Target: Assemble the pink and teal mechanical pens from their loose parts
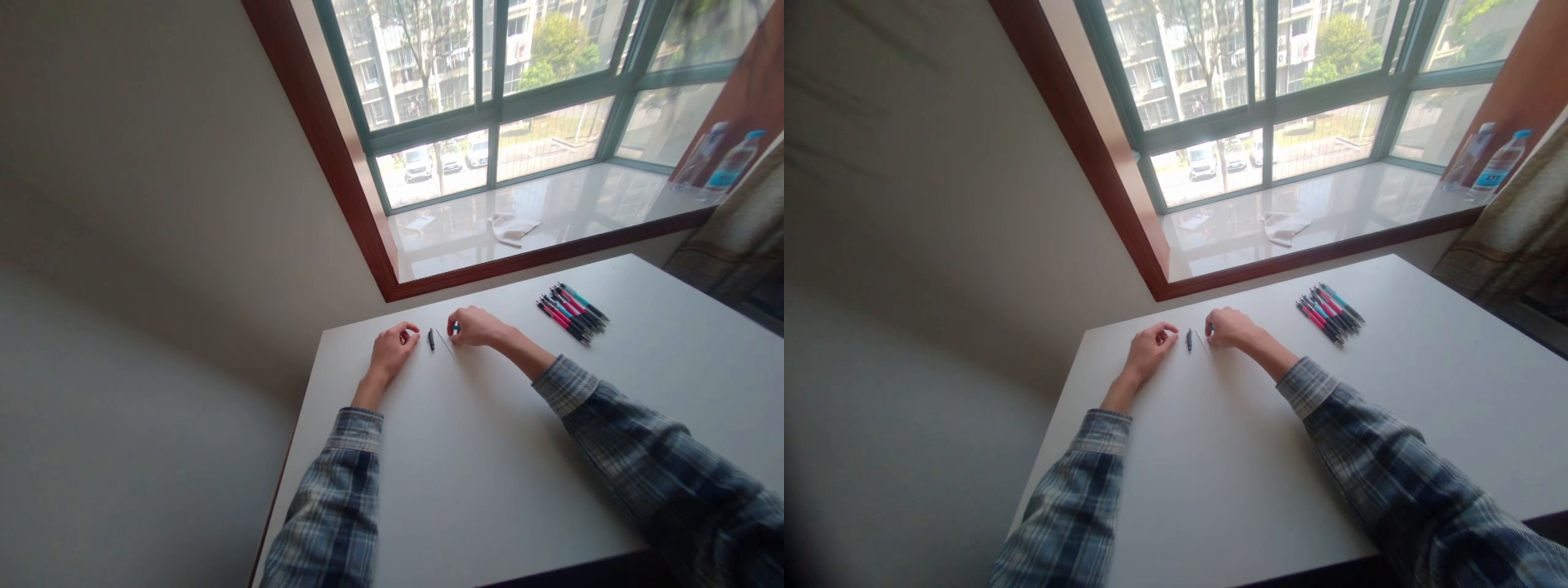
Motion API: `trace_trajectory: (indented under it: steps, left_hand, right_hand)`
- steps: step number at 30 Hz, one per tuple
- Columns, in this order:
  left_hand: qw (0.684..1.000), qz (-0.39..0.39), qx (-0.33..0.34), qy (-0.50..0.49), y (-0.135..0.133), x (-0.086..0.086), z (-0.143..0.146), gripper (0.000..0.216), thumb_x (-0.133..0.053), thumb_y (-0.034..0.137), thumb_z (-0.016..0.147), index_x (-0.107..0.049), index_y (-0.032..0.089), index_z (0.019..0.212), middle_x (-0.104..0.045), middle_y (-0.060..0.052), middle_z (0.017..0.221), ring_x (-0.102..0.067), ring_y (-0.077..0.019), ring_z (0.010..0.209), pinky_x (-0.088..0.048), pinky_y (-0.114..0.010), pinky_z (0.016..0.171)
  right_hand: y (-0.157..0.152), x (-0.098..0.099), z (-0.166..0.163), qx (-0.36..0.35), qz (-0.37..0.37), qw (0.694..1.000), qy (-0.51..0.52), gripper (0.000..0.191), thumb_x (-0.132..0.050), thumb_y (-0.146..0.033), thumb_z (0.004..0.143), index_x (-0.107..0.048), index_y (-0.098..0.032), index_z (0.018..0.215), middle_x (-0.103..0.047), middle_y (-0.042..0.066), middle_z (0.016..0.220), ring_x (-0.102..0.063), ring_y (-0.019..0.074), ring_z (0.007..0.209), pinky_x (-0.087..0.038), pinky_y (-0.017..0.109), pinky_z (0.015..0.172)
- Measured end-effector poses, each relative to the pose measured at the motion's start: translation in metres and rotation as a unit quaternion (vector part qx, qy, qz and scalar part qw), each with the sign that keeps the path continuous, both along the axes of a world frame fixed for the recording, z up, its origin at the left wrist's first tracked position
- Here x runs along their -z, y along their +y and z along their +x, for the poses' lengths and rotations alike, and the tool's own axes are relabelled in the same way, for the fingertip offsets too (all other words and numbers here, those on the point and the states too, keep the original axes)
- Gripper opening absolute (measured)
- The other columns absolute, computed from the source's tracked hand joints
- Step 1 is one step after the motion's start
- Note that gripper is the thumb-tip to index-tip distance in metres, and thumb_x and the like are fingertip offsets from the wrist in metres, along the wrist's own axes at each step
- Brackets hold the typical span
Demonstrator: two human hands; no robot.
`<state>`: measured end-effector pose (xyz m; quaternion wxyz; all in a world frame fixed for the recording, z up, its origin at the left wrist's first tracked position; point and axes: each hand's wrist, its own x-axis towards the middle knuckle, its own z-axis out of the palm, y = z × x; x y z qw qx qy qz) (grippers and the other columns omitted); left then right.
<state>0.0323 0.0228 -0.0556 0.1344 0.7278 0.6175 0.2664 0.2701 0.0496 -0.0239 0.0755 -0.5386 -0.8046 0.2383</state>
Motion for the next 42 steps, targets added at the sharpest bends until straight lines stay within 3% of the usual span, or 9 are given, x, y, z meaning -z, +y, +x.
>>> trace_trajectory:
  steps: [4,11,42]
  left_hand:
    - [0.999,-0.008,0.04,0.006,-0.001,-0.002,-0.004,0.021,-0.067,0.037,0.086,-0.078,0.028,0.1,-0.072,0.001,0.076,-0.061,-0.0166,0.067,-0.043,-0.029,0.072]
    - [0.999,-0.012,0.047,0.014,-0.003,-0.004,-0.001,0.019,-0.067,0.041,0.085,-0.08,0.028,0.092,-0.072,0.0,0.074,-0.061,-0.0173,0.067,-0.043,-0.03,0.07]
    - [0.998,0.006,0.046,0.031,-0.004,-0.002,0.011,0.021,-0.068,0.046,0.088,-0.08,0.028,0.091,-0.071,-0.001,0.073,-0.061,-0.0192,0.069,-0.041,-0.03,0.069]
  right_hand:
    - [-0.002,0.001,-0.001,-0.009,0.006,1.0,-0.001,0.023,-0.074,-0.023,0.075,-0.081,-0.024,0.096,-0.077,0.01,0.099,-0.07,0.024,0.084,-0.045,0.027,0.064]
    - [-0.007,0.004,-0.009,-0.014,0.025,1.0,0.008,0.022,-0.072,-0.026,0.078,-0.08,-0.023,0.098,-0.077,0.01,0.098,-0.07,0.0241,0.084,-0.046,0.027,0.066]
    - [-0.007,0.012,-0.014,-0.018,0.043,0.998,0.043,0.025,-0.069,-0.028,0.083,-0.078,-0.025,0.106,-0.077,0.008,0.094,-0.069,0.0223,0.084,-0.043,0.025,0.066]
